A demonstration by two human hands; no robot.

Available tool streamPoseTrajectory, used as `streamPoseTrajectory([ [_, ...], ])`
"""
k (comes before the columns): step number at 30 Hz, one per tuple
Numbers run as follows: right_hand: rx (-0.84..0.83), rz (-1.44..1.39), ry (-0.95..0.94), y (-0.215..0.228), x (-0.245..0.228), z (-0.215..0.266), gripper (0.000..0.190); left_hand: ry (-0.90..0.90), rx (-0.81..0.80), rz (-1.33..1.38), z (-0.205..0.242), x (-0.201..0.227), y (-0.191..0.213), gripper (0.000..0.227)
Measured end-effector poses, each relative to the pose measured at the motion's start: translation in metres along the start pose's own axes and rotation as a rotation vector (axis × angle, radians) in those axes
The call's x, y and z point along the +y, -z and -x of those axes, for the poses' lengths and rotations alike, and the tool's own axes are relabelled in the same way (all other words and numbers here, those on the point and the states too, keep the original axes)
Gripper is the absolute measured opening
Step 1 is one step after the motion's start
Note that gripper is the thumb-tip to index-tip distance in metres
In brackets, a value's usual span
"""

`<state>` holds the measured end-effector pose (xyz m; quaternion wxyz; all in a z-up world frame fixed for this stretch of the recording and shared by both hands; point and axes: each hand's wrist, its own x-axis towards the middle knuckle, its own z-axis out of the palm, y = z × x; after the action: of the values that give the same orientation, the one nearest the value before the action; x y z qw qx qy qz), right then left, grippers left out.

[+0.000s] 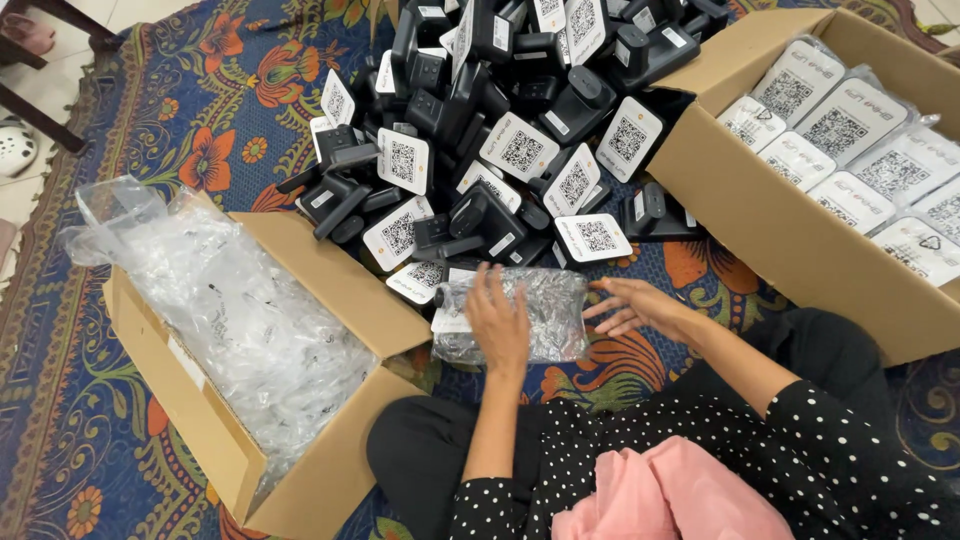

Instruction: The person packages small electronic devices with QR labels into plastic bags and cardboard boxes while sitting on the floor.

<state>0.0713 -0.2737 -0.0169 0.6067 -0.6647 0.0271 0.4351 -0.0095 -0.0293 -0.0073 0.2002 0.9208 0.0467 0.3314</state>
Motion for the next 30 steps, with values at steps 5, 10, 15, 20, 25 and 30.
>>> streamPoseTrajectory([
  [5, -0.025, -0.024, 0.078, -0.004, 0.018, -0.022, 0.059, -0.147, -0.227, 0.125, 0.034, 0.044, -0.025, 0.065],
  [10, 0.187, 0.074, 0.272, 0.022, 0.048, -0.073, 0.046, -0.051, -0.374, 0.06, 0.034, 0.046, -0.034, 0.076],
  [15, 0.732, 1.089, 0.586, 0.027, -0.004, -0.083, 0.069, -0.131, -0.626, -0.084, 0.053, 0.039, -0.054, 0.068],
  [20, 0.485, 1.308, 0.432, 0.054, -0.01, -0.137, 0.117, -0.089, -0.692, -0.22, 0.066, 0.018, -0.079, 0.051],
  [25, 0.559, 1.362, 0.413, 0.043, -0.003, -0.13, 0.116, -0.067, -0.659, -0.256, 0.081, 0.0, -0.102, 0.041],
  [30, 0.587, 1.367, 0.403, 0.021, 0.01, -0.101, 0.113, 0.04, -0.696, -0.089, 0.078, -0.007, -0.106, 0.042],
])
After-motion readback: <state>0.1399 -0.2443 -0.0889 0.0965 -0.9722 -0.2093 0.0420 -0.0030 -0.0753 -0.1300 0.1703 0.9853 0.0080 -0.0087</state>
